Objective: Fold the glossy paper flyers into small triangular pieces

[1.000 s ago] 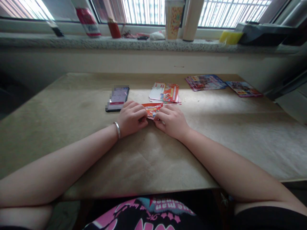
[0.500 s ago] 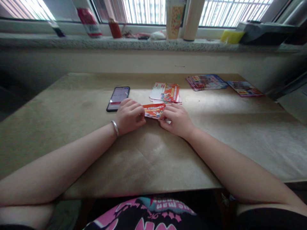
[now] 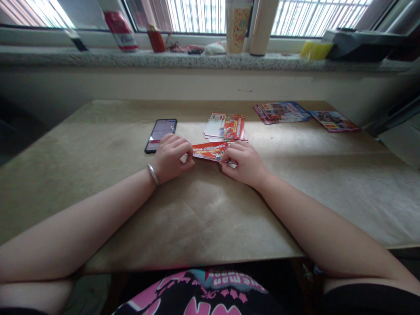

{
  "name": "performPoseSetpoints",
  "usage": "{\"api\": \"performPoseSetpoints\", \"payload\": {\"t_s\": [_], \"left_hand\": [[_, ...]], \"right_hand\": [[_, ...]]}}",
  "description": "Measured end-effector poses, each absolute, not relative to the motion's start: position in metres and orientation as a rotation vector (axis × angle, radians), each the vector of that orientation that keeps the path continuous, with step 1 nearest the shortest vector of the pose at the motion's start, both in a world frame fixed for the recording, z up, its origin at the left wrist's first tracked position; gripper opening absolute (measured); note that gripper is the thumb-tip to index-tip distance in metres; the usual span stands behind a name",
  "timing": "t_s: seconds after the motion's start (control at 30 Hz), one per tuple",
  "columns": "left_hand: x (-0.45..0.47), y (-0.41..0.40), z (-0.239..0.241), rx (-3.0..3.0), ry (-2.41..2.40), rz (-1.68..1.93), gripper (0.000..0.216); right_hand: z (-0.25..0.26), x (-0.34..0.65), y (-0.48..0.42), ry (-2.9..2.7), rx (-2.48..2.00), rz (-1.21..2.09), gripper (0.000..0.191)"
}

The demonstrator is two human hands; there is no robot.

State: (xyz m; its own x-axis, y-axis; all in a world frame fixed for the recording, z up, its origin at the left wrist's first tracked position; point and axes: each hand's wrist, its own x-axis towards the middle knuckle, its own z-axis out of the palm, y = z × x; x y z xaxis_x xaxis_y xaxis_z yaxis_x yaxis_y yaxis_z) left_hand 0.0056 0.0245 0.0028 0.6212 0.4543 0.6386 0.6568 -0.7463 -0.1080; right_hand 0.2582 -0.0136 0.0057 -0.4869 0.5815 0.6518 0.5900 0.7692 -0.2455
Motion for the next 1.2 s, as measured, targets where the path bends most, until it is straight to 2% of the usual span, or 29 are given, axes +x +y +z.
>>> {"api": "performPoseSetpoints", "payload": {"t_s": [0.4, 0.57, 0.67, 0.9, 1.2], "left_hand": [[-0.002, 0.03, 0.001, -2.543, -1.027, -0.929, 0.006], [-0.004, 0.036, -0.003, -2.539, -1.183, -1.079, 0.006], [-0.003, 0.035, -0.003, -2.636, -1.073, -1.062, 0.007], [0.005, 0.025, -0.001, -2.979, -0.585, -0.654, 0.023], [0.004, 0.024, 0.001, -3.098, -0.514, -0.661, 0.024]], "right_hand": [[0.004, 0.267, -0.011, -2.174, -0.888, 0.016, 0.013], [0.005, 0.27, -0.01, -2.185, -0.904, 0.049, 0.013], [0.005, 0.268, -0.009, -2.269, -0.879, 0.076, 0.01], [0.005, 0.266, -0.009, -2.476, -0.846, 0.143, 0.004], [0.0, 0.271, -0.005, -2.226, -0.92, 0.301, 0.014]]}}
